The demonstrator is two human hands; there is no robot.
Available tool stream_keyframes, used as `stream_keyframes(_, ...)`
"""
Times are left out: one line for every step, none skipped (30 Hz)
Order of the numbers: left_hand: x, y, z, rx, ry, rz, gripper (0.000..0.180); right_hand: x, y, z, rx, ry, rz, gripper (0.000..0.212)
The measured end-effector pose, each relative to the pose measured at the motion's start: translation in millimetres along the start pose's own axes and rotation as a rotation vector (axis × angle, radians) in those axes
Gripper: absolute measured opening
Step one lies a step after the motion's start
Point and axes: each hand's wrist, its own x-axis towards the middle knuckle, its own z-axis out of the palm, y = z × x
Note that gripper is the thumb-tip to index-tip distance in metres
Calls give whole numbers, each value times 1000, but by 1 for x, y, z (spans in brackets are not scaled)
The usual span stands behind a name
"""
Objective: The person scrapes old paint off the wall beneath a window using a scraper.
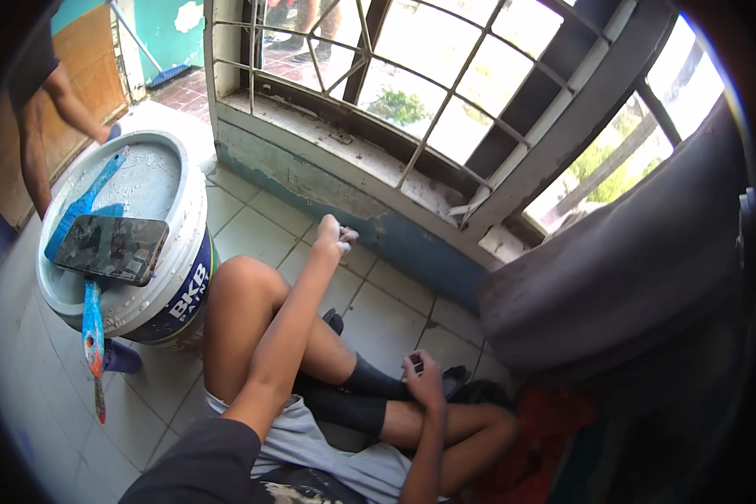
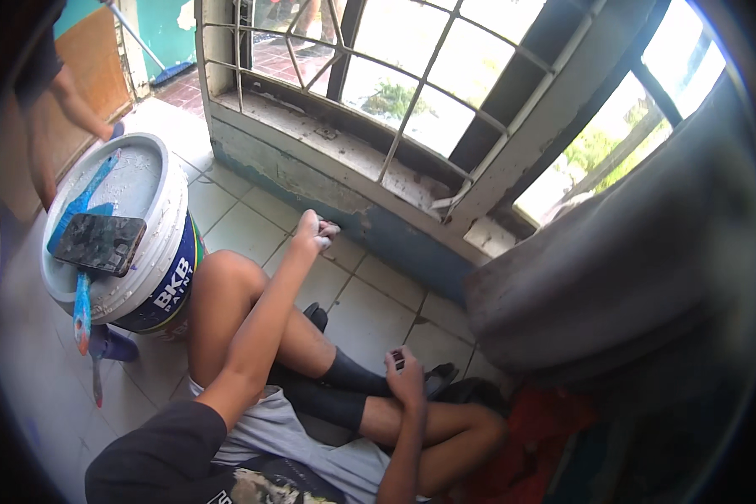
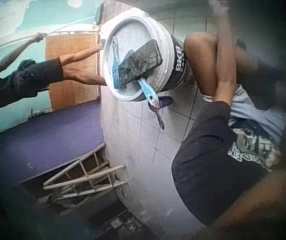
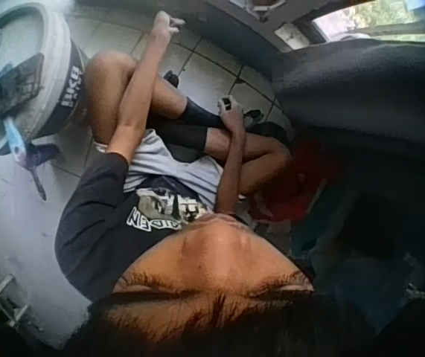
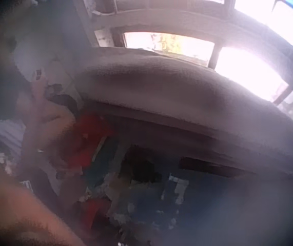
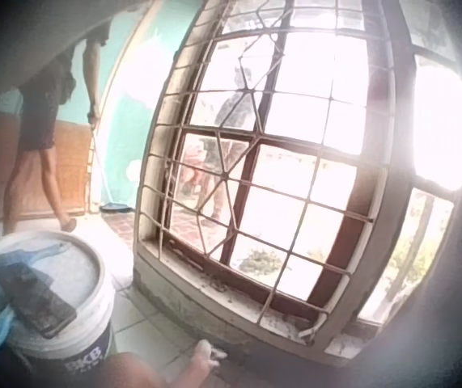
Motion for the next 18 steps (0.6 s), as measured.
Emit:
stream_keyframes(-18,-20,14,-126,-106,-107,11,0,12,-17,-6,32,59,14)
stream_keyframes(-39,-25,26,-243,-209,-196,7,-1,15,-34,-23,58,60,14)
stream_keyframes(-50,-12,15,-228,-237,-182,9,-6,8,-31,-19,48,62,15)
stream_keyframes(-56,-6,14,-222,-229,-179,9,-11,4,-28,-14,39,67,15)
stream_keyframes(-74,6,20,-232,-277,-199,10,-10,1,-29,6,63,87,16)
stream_keyframes(-92,18,24,-242,-318,-215,11,-6,-3,-26,17,57,92,16)
stream_keyframes(-104,20,29,-235,-352,-201,16,-4,-4,-26,-6,56,81,16)
stream_keyframes(-111,27,35,-197,-403,-144,17,2,-7,-25,-21,43,50,16)
stream_keyframes(-105,25,39,-171,-355,-137,17,9,-4,-21,-14,36,-5,17)
stream_keyframes(-99,22,39,-147,-308,-133,17,9,-5,-20,-14,27,-4,17)
stream_keyframes(-95,23,34,-211,-326,-194,15,6,-6,-18,-13,15,12,17)
stream_keyframes(-91,28,27,-216,-323,-190,15,5,-9,-16,-15,5,28,17)
stream_keyframes(-84,32,23,-271,-348,-249,13,7,-9,-18,-23,3,20,17)
stream_keyframes(-87,35,23,-322,-369,-310,12,7,-8,-17,-4,-1,40,17)
stream_keyframes(-92,36,21,-345,-376,-279,12,6,-7,-16,17,-5,61,17)
stream_keyframes(-99,35,25,-349,-380,-286,12,4,-2,-17,9,1,63,17)
stream_keyframes(-105,35,29,-341,-436,-286,13,2,5,-17,20,6,79,16)
stream_keyframes(-110,33,34,-331,-492,-286,14,1,10,-18,33,11,96,16)
